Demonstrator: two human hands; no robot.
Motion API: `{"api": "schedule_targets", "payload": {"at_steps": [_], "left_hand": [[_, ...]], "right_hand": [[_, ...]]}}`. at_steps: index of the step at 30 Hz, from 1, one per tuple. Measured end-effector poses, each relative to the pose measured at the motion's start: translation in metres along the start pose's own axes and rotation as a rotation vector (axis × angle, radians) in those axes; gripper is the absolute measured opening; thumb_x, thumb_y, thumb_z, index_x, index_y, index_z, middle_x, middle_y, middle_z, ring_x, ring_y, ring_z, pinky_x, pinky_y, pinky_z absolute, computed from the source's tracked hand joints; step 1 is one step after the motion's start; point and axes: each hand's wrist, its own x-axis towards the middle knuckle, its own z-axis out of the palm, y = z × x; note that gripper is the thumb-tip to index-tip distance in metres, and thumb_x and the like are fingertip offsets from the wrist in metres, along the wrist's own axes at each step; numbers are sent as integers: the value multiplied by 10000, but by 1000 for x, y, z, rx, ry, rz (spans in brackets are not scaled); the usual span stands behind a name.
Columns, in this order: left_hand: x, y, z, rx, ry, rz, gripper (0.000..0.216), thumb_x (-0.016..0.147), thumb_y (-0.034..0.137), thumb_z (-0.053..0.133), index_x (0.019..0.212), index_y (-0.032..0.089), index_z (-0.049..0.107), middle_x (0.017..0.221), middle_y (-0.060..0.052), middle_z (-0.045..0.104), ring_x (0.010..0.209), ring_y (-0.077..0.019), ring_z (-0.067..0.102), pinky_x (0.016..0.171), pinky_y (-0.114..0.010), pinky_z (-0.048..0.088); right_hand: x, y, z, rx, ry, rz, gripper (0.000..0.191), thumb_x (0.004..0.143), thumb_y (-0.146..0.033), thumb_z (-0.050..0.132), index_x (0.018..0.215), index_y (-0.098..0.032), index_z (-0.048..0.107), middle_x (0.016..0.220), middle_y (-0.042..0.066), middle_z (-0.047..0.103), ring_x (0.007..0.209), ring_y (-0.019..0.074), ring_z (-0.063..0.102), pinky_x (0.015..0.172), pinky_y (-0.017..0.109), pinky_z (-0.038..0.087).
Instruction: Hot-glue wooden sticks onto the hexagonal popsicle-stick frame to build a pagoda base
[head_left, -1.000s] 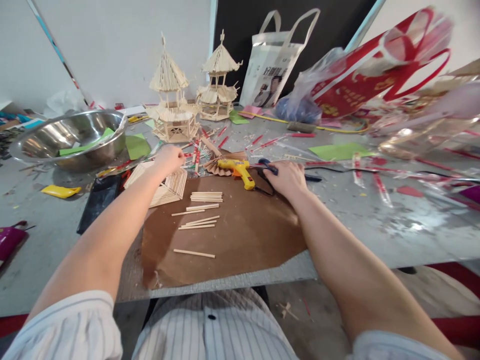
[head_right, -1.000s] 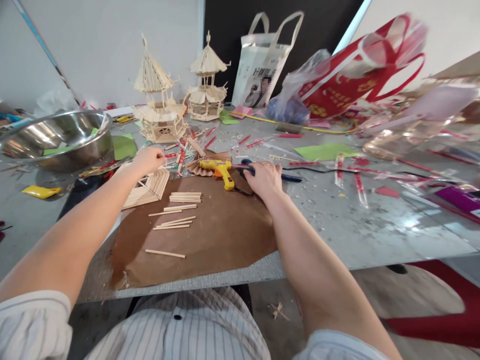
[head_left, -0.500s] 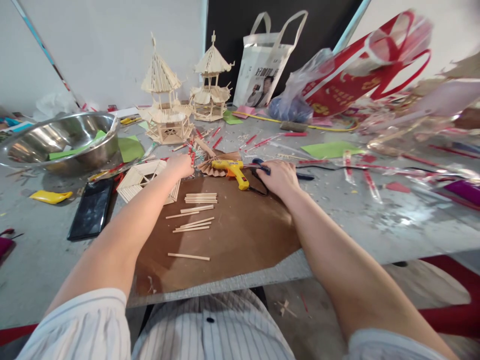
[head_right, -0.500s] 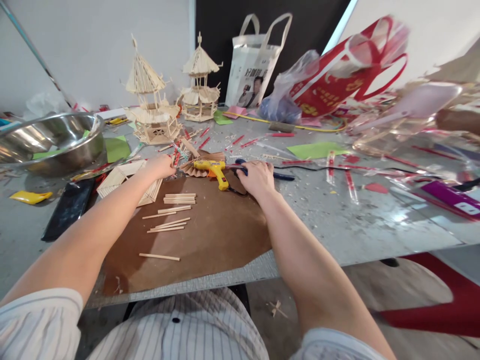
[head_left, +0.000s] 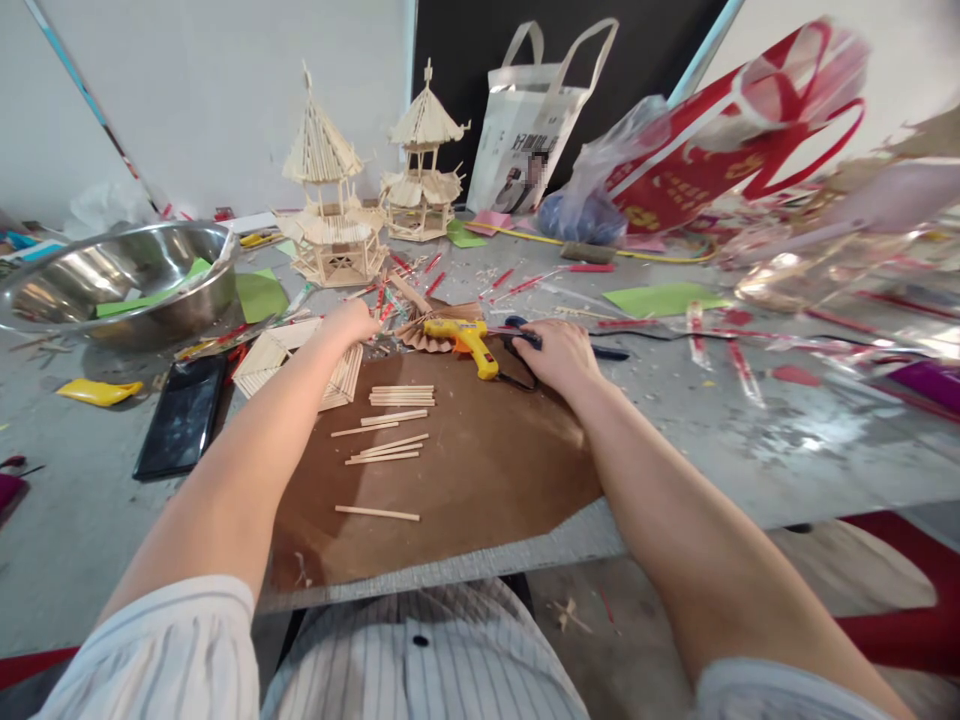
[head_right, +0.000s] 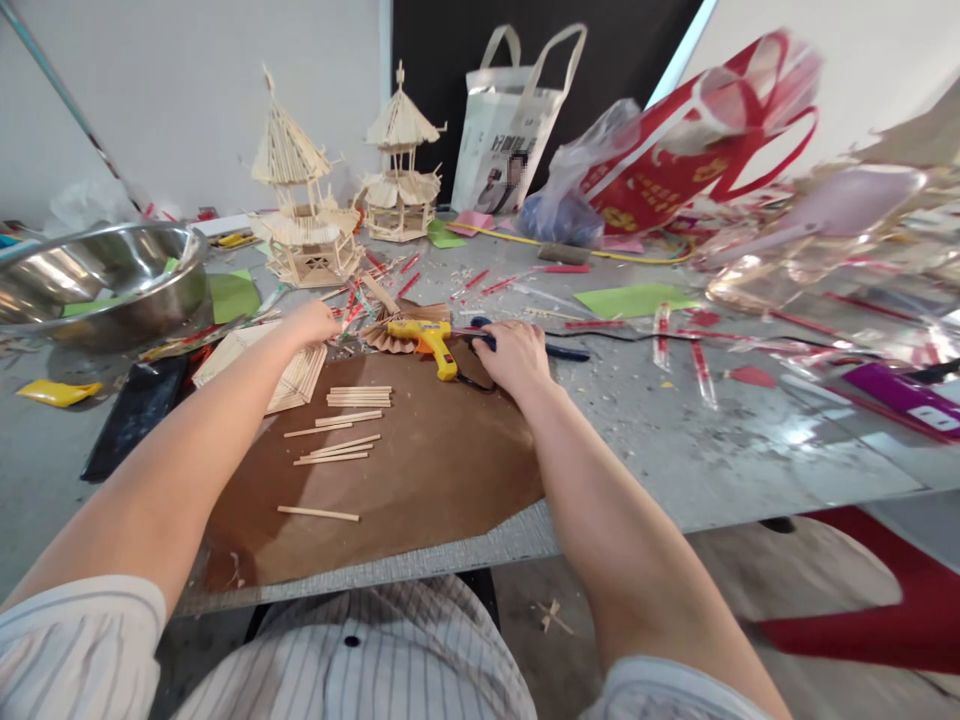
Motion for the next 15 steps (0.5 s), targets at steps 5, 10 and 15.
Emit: {"api": "schedule_targets", "payload": {"at_steps": [5,10,15], "left_hand": [[-10,-8,-24,-26,24,-79,257,693,334,514,731,139,677,737,-116,689,756,-234,637,641,-259,460],[-24,-34,-38,-64,59,-67,178,698,214,500,669,157,667,657,-87,680,663,-196,615,630,-261,461],[-22,-51,-26,-51,243,-112,294,743,218,464,975,199,644,912,-63,686,837,-187,607,689,-259,453]], "right_hand": [[0,0,-1,-1,21,-10,333,805,-361,432,987,-191,653,1053,79,653,1036,251,544,907,403,358],[0,0,-1,4,25,-10,338,806,-361,432,993,-186,654,1050,83,655,1046,256,538,911,407,353],[0,-2,0,-3,18,-9,336,806,-359,437,996,-184,652,1063,83,650,1046,257,538,919,403,344]]}}
